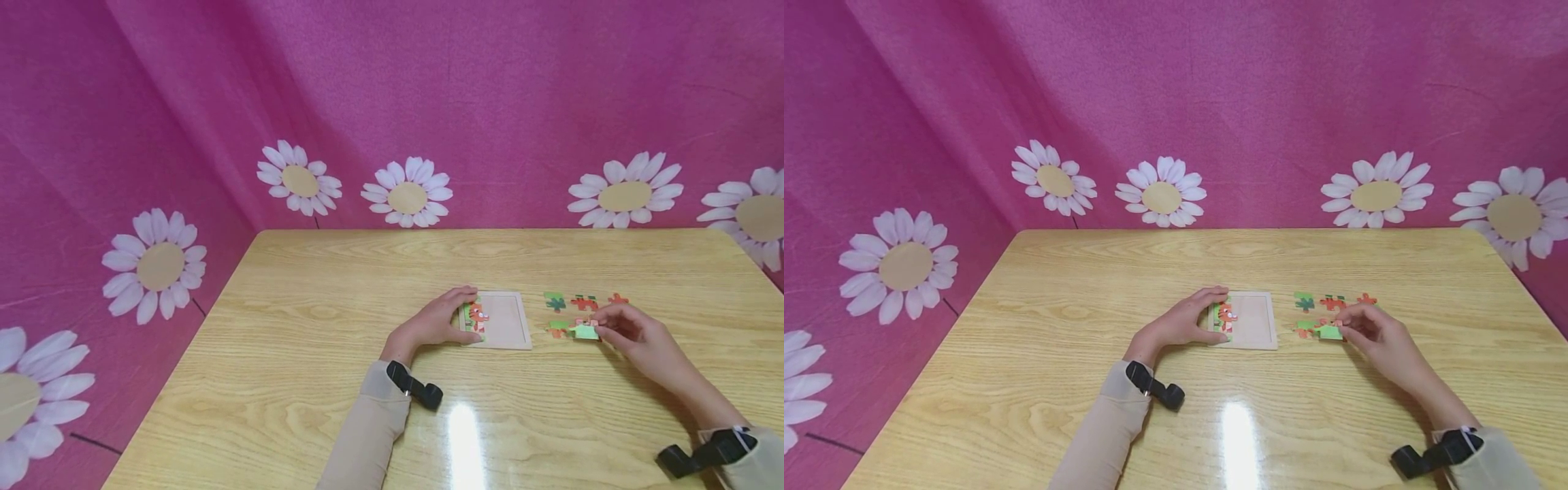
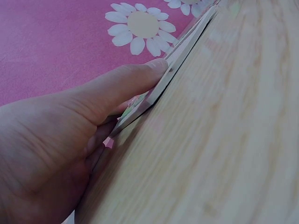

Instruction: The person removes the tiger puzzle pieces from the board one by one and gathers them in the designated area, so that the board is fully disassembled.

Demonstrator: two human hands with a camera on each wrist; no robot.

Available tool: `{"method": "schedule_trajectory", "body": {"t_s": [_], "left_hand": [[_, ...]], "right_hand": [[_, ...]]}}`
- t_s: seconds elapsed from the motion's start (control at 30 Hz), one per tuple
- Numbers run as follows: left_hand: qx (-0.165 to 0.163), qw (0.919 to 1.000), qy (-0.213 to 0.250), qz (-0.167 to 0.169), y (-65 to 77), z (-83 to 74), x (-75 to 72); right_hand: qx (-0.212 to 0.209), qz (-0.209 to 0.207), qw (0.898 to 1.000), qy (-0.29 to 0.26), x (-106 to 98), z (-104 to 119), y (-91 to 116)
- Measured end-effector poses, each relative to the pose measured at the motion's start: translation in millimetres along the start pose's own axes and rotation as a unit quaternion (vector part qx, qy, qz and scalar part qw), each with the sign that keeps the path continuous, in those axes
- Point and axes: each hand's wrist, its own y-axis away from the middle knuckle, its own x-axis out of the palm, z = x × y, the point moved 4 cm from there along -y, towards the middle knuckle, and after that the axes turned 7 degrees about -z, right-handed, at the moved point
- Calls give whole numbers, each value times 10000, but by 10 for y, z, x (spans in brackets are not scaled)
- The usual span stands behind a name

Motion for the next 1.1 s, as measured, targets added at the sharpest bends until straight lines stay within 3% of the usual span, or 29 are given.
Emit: {"method": "schedule_trajectory", "body": {"t_s": [1.1], "left_hand": [[9, 10000, 36, -14, 8, -4, -7]], "right_hand": [[515, -254, 9979, 314, -414, -366, 108]]}}
